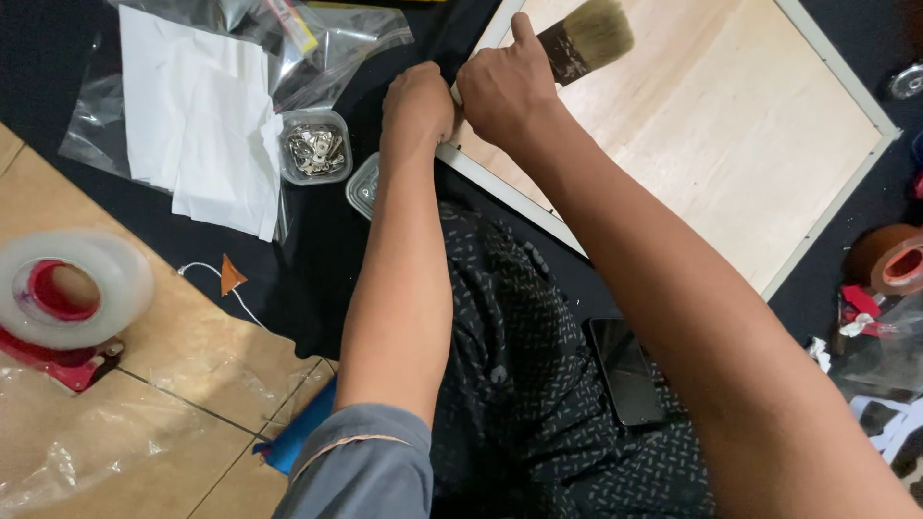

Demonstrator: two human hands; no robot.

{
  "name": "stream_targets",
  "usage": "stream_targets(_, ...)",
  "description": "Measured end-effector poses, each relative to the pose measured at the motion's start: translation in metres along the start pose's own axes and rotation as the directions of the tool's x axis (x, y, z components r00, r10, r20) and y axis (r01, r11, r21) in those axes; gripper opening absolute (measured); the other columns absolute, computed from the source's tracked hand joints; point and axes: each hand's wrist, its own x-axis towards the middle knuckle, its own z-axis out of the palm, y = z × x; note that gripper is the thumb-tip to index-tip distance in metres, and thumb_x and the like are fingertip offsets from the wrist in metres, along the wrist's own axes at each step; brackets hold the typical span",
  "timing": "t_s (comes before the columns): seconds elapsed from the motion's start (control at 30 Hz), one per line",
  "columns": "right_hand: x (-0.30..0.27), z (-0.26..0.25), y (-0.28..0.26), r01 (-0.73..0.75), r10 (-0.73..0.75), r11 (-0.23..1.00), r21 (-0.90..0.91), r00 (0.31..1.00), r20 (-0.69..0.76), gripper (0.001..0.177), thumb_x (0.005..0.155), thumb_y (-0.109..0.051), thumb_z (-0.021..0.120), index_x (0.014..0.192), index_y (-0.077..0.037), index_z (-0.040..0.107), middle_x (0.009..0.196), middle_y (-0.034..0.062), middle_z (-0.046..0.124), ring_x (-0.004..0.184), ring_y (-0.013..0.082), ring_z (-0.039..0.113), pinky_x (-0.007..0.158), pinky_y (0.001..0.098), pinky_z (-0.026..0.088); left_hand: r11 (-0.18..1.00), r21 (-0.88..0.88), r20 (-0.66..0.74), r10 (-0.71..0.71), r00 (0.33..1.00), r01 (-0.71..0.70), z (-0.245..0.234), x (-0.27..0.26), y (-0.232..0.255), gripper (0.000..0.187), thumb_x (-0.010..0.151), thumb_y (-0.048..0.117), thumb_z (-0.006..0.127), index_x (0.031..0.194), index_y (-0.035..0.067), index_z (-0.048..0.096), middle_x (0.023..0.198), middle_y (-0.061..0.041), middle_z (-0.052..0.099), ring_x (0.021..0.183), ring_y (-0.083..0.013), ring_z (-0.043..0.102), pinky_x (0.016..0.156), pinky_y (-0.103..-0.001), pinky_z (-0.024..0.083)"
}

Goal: Assembling a picture frame by inserting a wooden backing and sealing it with tape.

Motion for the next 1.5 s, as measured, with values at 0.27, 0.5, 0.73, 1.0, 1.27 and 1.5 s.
stream_targets(0.27, -0.032, -0.025, -0.013, 0.0, -0.008, 0.998, 0.056, 0.991, 0.134, 0.029, 0.099, -0.017, 0.058, 0.074, -0.024, 0.071, 0.073, 0.0081, 0.076, 0.054, 0.0221, 0.056, 0.088, 0.0372, 0.033, 0.999, 0.013, -0.004, 0.044, 0.999, -0.044, -0.002, -0.004, 0.001, 0.03, 0.063, -0.003, 0.078, 0.093, 0.001, 0.072, 0.094, -0.019, 0.074, 0.087, -0.041, 0.072, 0.078, -0.045, 0.059)
stream_targets(0.5, -0.073, 0.005, -0.013, -0.177, 0.184, 0.973, 0.148, 0.982, -0.036, 0.019, 0.1, -0.022, 0.056, 0.099, -0.019, 0.075, 0.083, 0.0053, 0.075, 0.074, 0.0252, 0.067, 0.089, 0.041, 0.034, 0.994, 0.09, 0.004, 0.061, 0.998, -0.061, -0.006, -0.006, -0.003, 0.033, 0.066, 0.003, 0.077, 0.098, -0.003, 0.075, 0.102, -0.023, 0.074, 0.097, -0.0433, 0.071, 0.085, -0.045, 0.059)
stream_targets(0.73, -0.265, -0.027, 0.063, -0.544, 0.625, 0.442, 0.713, 0.757, 0.191, 0.027, 0.102, -0.006, 0.062, 0.124, -0.01, 0.076, 0.084, 0.0071, 0.078, 0.047, 0.0199, 0.058, 0.044, 0.0352, 0.045, 0.966, 0.138, -0.244, 0.246, 0.938, -0.217, -0.026, -0.077, 0.056, 0.051, 0.081, 0.013, 0.069, 0.125, -0.003, 0.051, 0.126, -0.026, 0.056, 0.114, -0.049, 0.051, 0.097, -0.059, 0.043)
stream_targets(1.0, -0.471, 0.012, 0.101, -0.368, 0.903, -0.19, 0.91, 0.299, 0.309, 0.032, 0.114, -0.002, 0.051, 0.145, 0.001, 0.06, 0.108, 0.0084, 0.065, 0.086, 0.0135, 0.062, 0.077, 0.0231, 0.054, 0.482, 0.065, -0.13, 0.872, 0.471, -0.874, 0.049, -0.192, 0.176, 0.06, 0.09, 0.021, 0.075, 0.14, 0.0, 0.048, 0.125, -0.017, 0.059, 0.114, -0.0346, 0.059, 0.095, -0.045, 0.052)
stream_targets(1.27, -0.515, 0.072, 0.107, 0.568, 0.736, -0.543, 0.618, -0.031, 0.676, 0.031, 0.094, 0.005, 0.056, 0.123, 0.003, 0.064, 0.113, 0.0165, 0.071, 0.093, 0.0237, 0.072, 0.088, 0.0285, 0.061, 0.244, 0.21, 0.256, 0.921, 0.294, -0.947, 0.164, -0.203, 0.183, 0.093, 0.072, 0.035, 0.084, 0.152, 0.01, 0.043, 0.156, -0.021, 0.038, 0.147, -0.0398, 0.032, 0.116, -0.047, 0.033)
stream_targets(1.5, -0.512, 0.082, 0.124, 0.922, 0.85, -0.382, 0.061, 0.325, 0.415, 0.062, 0.098, -0.003, 0.068, 0.154, 0.009, 0.045, 0.151, 0.0281, 0.051, 0.135, 0.028, 0.057, 0.125, 0.0314, 0.049, 0.114, 0.415, 0.437, 0.845, 0.308, -0.902, 0.194, -0.173, 0.172, 0.151, 0.039, 0.062, 0.094, 0.164, 0.016, 0.022, 0.169, -0.025, 0.007, 0.153, -0.0508, 0.0, 0.121, -0.063, 0.002)
